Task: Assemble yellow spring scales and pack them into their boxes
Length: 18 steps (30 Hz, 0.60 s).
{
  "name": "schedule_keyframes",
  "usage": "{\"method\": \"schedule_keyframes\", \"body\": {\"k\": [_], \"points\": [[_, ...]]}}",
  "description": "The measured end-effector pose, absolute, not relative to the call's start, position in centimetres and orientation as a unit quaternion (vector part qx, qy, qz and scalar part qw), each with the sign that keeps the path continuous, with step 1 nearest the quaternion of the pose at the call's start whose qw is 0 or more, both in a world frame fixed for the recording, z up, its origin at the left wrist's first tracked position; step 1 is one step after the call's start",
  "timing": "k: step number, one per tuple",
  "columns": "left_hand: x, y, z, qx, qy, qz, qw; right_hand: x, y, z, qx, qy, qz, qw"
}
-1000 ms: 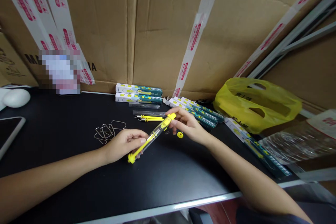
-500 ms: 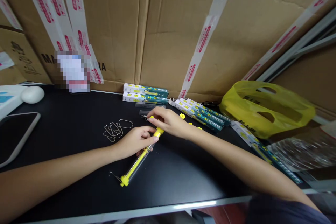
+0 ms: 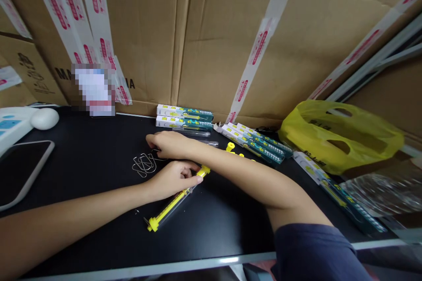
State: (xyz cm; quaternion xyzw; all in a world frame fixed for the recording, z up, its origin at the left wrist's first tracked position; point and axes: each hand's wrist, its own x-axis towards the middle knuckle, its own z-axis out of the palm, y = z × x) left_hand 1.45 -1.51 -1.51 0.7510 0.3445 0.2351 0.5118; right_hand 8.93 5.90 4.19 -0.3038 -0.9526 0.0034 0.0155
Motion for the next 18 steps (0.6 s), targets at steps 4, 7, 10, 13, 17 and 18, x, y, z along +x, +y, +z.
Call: {"method": "schedule_keyframes", "body": {"k": [4,7,10,13,17,18], "points": [[1.5,-1.4,-1.5,0.752,0.343,0.235,0.512,8.1,6.1,4.4,-0.324,-0.946,0.014,-0.02],[1.5,-1.4,-1.5,0.754,0.341,0.236,0.509,7.8,6.1,4.4,-0.336,-0.941,0.011,-0.025],[1.5,-1.5,-1.4,0.75,0.338,0.235,0.518,7.9,6.3,4.4,-0.348,-0.937,0.005,-0.006],[1.3,-1.6,-1.2,0.741,0.342,0.231,0.53,8.7,6.8,5.0,-0.363,-0.931,0.0,0.031],[1.3,-1.8,-0.8,0.721,0.356,0.246,0.54,11.3,7.0,6.6,-0.36,-0.919,0.023,0.159],[1.3,-1.8,-0.7,0.711,0.357,0.254,0.549,12.3,6.8,7.0,-0.361,-0.911,0.027,0.199]]}}
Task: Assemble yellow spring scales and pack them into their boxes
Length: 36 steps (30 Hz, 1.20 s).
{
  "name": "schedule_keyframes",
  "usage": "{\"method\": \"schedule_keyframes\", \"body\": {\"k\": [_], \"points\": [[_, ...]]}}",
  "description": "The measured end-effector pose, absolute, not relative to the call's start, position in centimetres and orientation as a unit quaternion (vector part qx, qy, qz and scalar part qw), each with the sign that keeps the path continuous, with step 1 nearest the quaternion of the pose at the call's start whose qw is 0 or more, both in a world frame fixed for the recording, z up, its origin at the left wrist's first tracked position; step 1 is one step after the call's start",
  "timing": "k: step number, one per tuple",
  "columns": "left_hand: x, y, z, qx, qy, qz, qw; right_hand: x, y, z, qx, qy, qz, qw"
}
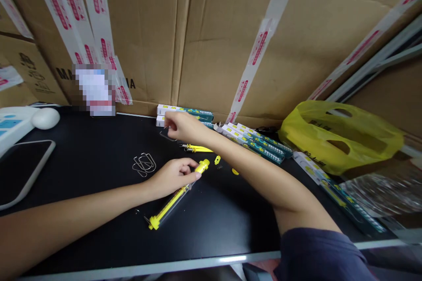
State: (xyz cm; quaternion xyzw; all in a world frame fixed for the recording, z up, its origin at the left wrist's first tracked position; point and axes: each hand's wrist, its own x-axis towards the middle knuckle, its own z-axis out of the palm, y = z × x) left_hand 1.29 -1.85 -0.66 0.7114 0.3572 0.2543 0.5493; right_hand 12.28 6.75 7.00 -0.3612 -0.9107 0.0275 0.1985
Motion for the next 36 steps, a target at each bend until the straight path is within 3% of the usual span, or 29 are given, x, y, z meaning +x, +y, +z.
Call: {"method": "schedule_keyframes", "body": {"k": [5,13,18,36], "points": [[1.3,-1.9,-0.8,0.644,0.358,0.322,0.595,17.9,4.0,8.1,-0.373,-0.863,0.034,0.338],[1.5,-1.5,-0.7,0.591,0.371,0.351,0.625,21.5,-1.0,1.9,-0.388,-0.839,0.096,0.368],[1.4,-1.4,-0.4,0.598,0.37,0.314,0.638,20.9,-1.7,-2.0,-0.381,-0.845,0.067,0.368],[1.1,-1.4,-0.7,0.626,0.353,0.26,0.645,20.7,-2.0,-1.9,-0.378,-0.809,0.116,0.434]]}}
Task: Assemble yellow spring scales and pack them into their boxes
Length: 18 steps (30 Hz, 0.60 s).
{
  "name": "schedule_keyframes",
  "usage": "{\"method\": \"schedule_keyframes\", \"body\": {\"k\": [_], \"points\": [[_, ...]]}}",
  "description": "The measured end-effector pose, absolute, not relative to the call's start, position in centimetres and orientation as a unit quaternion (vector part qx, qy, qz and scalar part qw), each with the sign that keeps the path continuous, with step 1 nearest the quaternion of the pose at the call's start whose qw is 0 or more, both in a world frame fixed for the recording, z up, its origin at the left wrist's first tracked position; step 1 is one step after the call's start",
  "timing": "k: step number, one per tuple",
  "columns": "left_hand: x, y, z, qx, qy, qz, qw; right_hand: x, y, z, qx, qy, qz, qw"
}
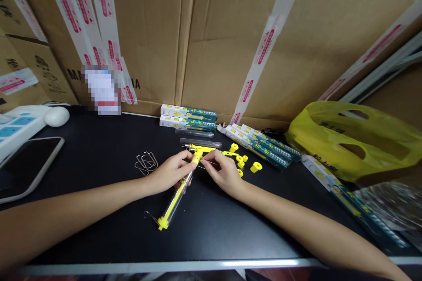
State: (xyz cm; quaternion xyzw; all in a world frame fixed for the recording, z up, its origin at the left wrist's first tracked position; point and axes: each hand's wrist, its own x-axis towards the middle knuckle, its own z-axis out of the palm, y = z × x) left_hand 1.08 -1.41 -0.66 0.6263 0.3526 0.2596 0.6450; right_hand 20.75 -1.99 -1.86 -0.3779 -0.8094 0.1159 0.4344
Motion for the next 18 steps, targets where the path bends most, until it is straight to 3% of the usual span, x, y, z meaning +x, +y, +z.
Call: {"method": "schedule_keyframes", "body": {"k": [18], "points": [[0.99,-1.4,-0.89,0.653,0.355,0.256,0.618,20.97,-1.94,-2.1,-0.386,-0.812,0.126,0.42]]}}
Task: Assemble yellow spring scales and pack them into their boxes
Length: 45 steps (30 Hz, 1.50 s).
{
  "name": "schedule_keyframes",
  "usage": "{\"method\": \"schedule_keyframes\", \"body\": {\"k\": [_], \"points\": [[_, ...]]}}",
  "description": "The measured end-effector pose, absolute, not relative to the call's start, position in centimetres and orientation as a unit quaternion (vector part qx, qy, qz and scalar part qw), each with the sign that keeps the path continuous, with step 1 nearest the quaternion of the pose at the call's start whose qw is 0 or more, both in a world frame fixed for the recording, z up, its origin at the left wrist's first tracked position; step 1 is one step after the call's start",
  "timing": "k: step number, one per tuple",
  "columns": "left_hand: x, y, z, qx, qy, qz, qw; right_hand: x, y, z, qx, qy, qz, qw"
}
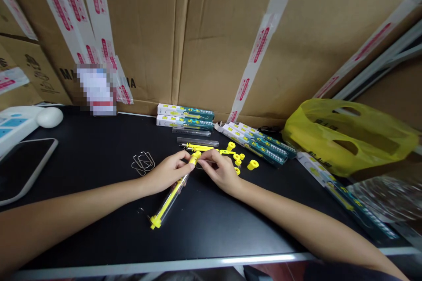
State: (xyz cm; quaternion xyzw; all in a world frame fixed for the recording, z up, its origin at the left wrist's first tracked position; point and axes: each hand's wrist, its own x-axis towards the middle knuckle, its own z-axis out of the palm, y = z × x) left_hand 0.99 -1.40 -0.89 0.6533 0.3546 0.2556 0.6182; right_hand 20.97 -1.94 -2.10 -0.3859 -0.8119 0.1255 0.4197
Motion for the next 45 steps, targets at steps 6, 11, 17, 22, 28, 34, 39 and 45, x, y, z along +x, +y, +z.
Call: {"method": "schedule_keyframes", "body": {"k": [6,11,17,22,28,34,39,45], "points": [[1.1,-1.4,-0.7,0.678,0.352,0.253,0.593,20.9,-2.0,-1.9,-0.385,-0.823,0.086,0.409],[1.1,-1.2,-0.9,0.697,0.354,0.262,0.566,20.8,-2.1,-1.9,-0.393,-0.824,0.066,0.404],[1.0,-1.1,-0.6,0.693,0.364,0.231,0.579,20.8,-2.0,-1.9,-0.397,-0.827,0.057,0.395],[1.0,-1.2,-0.4,0.7,0.365,0.215,0.576,20.7,-2.1,-1.9,-0.395,-0.838,0.059,0.371],[1.2,-1.0,-0.9,0.694,0.382,0.236,0.564,20.4,-2.4,-1.0,-0.422,-0.858,0.042,0.29],[1.5,-1.3,-0.3,0.666,0.399,0.222,0.589,20.2,-2.7,0.1,-0.367,-0.889,0.057,0.269],[1.5,-1.8,-0.2,0.643,0.394,0.254,0.605,19.6,-3.0,-0.6,-0.343,-0.844,0.204,0.358],[1.5,-1.8,-0.5,0.623,0.356,0.302,0.628,18.9,-2.8,-1.6,-0.383,-0.755,0.315,0.429]]}}
